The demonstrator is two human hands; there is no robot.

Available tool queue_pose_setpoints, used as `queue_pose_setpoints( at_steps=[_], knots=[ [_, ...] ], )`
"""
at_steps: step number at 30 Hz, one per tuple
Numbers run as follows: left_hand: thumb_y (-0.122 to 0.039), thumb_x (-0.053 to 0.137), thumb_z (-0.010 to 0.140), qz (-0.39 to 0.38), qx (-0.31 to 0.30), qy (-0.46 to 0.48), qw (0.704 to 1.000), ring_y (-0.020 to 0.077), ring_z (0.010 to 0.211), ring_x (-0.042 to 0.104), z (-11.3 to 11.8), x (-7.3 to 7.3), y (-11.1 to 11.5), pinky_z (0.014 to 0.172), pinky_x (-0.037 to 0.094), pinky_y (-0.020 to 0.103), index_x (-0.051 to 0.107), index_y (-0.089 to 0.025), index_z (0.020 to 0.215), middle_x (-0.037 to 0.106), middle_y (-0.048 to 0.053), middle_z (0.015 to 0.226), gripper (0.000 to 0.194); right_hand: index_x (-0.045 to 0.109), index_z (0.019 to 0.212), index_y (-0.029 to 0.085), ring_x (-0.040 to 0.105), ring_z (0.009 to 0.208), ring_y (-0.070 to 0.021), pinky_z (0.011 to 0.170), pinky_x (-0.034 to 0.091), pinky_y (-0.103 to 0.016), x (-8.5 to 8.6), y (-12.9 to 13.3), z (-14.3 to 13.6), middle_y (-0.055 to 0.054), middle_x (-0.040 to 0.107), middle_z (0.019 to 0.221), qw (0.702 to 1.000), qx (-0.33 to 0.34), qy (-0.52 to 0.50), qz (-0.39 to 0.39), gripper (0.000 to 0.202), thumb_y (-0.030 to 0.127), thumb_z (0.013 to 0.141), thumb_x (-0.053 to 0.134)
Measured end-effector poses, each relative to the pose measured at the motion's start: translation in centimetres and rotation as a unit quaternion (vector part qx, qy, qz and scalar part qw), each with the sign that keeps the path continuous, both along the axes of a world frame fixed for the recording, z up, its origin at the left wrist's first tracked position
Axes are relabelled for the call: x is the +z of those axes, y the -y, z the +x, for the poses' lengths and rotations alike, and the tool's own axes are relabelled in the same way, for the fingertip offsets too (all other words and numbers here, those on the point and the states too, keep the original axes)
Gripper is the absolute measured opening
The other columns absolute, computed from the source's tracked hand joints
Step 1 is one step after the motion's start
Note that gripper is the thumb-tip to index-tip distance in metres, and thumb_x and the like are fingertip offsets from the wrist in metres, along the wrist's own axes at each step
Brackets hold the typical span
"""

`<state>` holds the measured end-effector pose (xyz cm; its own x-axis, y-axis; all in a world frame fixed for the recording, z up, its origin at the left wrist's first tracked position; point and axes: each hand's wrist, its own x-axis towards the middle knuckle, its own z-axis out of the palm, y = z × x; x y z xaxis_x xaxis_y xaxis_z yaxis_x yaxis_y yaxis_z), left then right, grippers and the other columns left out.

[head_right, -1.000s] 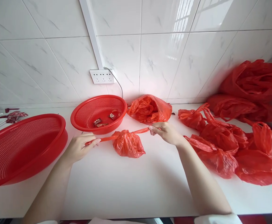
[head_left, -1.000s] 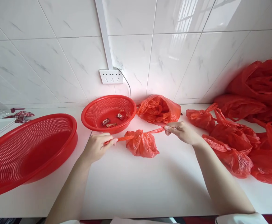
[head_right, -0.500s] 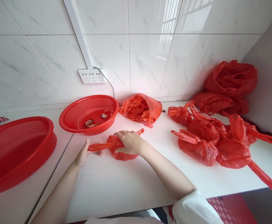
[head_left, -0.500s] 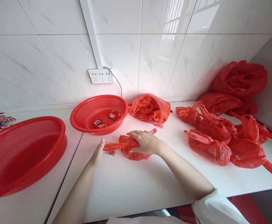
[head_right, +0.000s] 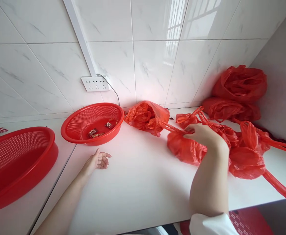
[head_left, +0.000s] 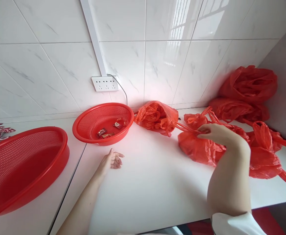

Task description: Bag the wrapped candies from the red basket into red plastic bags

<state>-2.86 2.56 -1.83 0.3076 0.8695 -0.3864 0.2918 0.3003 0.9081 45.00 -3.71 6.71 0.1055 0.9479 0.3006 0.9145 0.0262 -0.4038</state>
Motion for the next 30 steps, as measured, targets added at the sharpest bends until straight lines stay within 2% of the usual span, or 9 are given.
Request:
queue_pose_setpoints(
  at_steps=[2, 4, 7, 9, 12, 14, 21, 26, 30],
  knots=[
    [-0.071, 0.037, 0.081, 0.007, 0.002, -0.004, 1.000, 0.0188, 0.064, 0.061, 0.0, -0.1, 0.1, 0.067, 0.048, 0.031, 0.068, -0.014, 0.095, 0.064, 0.006, 0.072, 0.067, 0.067, 0.085, 0.017, 0.058, 0.064, -0.0233, 0.065, 0.041, -0.037, -1.3, 0.0, 0.9, -0.013, 0.064, 0.069, 0.990, -0.093, 0.070, 0.078, 0.026, 0.041, 0.082, 0.058],
    [-0.070, 0.038, 0.082, 0.019, 0.000, -0.007, 1.000, 0.0187, 0.064, 0.062, 0.0, -0.1, 0.2, 0.067, 0.048, 0.031, 0.068, -0.014, 0.097, 0.064, 0.006, 0.073, 0.065, 0.065, 0.100, 0.016, 0.060, 0.085, -0.0291, 0.080, 0.042, -0.044, -3.0, 0.0, -0.5, -0.019, 0.067, 0.091, 0.972, -0.138, 0.146, 0.125, 0.032, 0.041, 0.089, 0.049],
    [-0.069, 0.039, 0.082, 0.031, -0.005, -0.009, 0.999, 0.0186, 0.065, 0.062, 0.1, -0.2, 0.3, 0.067, 0.048, 0.030, 0.068, -0.013, 0.099, 0.065, 0.006, 0.074, 0.064, 0.060, 0.119, 0.021, 0.049, 0.120, -0.0335, 0.106, 0.022, -0.061, -7.0, 0.3, -4.2, -0.016, 0.054, 0.134, 0.950, -0.126, 0.251, 0.136, 0.034, 0.036, 0.092, 0.044],
    [-0.070, 0.039, 0.082, 0.033, -0.005, -0.014, 0.999, 0.0188, 0.065, 0.062, 0.2, -0.3, 0.3, 0.067, 0.048, 0.030, 0.068, -0.013, 0.098, 0.065, 0.006, 0.074, 0.066, 0.061, 0.119, 0.022, 0.043, 0.128, -0.0351, 0.108, 0.013, -0.067, -10.2, 0.8, -5.3, -0.015, 0.046, 0.143, 0.940, -0.120, 0.299, 0.114, 0.034, 0.031, 0.091, 0.045],
    [-0.071, 0.040, 0.081, 0.034, -0.007, -0.015, 0.999, 0.0189, 0.066, 0.062, 0.3, -0.5, 0.2, 0.067, 0.049, 0.031, 0.068, -0.013, 0.099, 0.065, 0.006, 0.073, 0.067, 0.063, 0.119, 0.022, 0.040, 0.131, -0.0358, 0.108, 0.016, -0.067, -14.1, 1.4, -3.6, -0.014, 0.046, 0.144, 0.934, -0.131, 0.321, 0.082, 0.036, 0.028, 0.089, 0.046],
    [-0.072, 0.041, 0.080, 0.034, -0.006, -0.011, 0.999, 0.0189, 0.066, 0.062, 0.3, -0.6, 0.1, 0.067, 0.049, 0.031, 0.068, -0.013, 0.099, 0.066, 0.006, 0.073, 0.068, 0.063, 0.121, 0.022, 0.040, 0.132, -0.0346, 0.109, 0.020, -0.064, -15.3, 1.6, -0.8, -0.014, 0.046, 0.145, 0.932, -0.138, 0.326, 0.079, 0.037, 0.027, 0.089, 0.045],
    [-0.067, 0.043, 0.083, 0.036, -0.015, -0.015, 0.999, 0.0192, 0.069, 0.063, 0.1, -0.9, 0.1, 0.069, 0.050, 0.031, 0.066, -0.013, 0.101, 0.065, 0.006, 0.075, 0.061, 0.065, 0.119, 0.017, 0.040, 0.133, -0.0322, 0.111, 0.018, -0.058, -15.4, 0.3, 7.7, -0.015, 0.047, 0.143, 0.933, -0.131, 0.328, 0.067, 0.037, 0.031, 0.092, 0.043],
    [-0.064, 0.038, 0.087, 0.045, -0.017, -0.021, 0.999, 0.0196, 0.070, 0.063, 0.0, -0.7, 0.2, 0.070, 0.050, 0.032, 0.065, -0.013, 0.103, 0.065, 0.006, 0.076, 0.060, 0.060, 0.125, 0.020, 0.038, 0.132, -0.0389, 0.105, 0.011, -0.069, -13.3, 1.8, 6.1, -0.020, 0.042, 0.145, 0.939, -0.200, 0.253, 0.123, 0.043, 0.038, 0.092, 0.041],
    [-0.062, 0.036, 0.089, 0.061, -0.018, -0.030, 0.998, 0.0206, 0.074, 0.063, -0.2, -0.8, 0.1, 0.073, 0.051, 0.033, 0.065, -0.014, 0.104, 0.065, 0.007, 0.077, 0.058, 0.031, 0.148, 0.028, 0.020, 0.136, -0.0543, 0.090, 0.017, -0.077, -12.8, 6.6, 4.5, -0.023, 0.015, 0.156, 0.878, -0.385, 0.156, 0.240, 0.078, 0.058, 0.079, 0.051]
  ],
)
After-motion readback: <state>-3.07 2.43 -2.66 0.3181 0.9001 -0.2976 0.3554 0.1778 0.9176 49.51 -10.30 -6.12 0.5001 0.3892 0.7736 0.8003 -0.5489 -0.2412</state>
